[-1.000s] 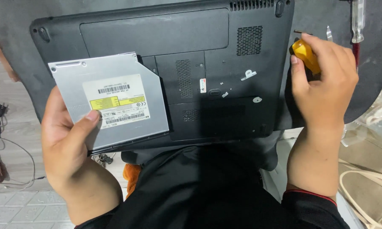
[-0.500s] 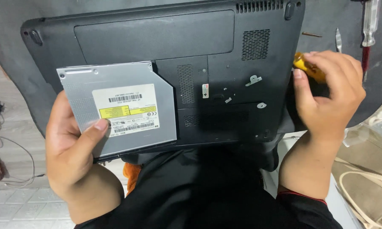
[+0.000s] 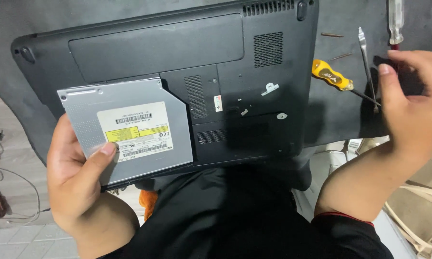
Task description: Securing and removing small screws on a laptop optical drive using a manual screwdriver.
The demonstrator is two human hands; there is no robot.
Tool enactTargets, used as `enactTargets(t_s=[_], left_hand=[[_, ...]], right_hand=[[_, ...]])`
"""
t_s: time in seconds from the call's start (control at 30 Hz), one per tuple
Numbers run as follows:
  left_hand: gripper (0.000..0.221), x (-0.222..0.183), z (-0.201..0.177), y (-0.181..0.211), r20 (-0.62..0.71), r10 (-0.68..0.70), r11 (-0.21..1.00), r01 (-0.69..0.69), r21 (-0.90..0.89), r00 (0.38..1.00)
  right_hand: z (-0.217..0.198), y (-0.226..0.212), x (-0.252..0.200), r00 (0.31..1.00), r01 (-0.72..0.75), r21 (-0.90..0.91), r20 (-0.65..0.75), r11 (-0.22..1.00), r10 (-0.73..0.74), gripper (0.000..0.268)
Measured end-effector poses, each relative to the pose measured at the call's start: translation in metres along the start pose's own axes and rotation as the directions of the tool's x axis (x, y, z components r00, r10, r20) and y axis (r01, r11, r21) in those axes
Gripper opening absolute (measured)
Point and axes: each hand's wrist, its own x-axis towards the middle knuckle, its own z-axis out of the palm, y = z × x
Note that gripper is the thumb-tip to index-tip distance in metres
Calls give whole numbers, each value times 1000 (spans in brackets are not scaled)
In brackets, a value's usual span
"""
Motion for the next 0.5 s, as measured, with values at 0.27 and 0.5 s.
enactTargets(t_s=[0.27, 0.5], left_hand=[[48, -1, 2, 0, -15, -7, 999, 8, 33, 1000], [46, -2, 4, -1, -7, -12, 999, 13, 30, 1000]], right_hand=[[5, -44, 12, 965, 222, -113, 167, 968, -202, 12], [32, -70, -2, 988, 101, -260, 142, 960, -65, 11]])
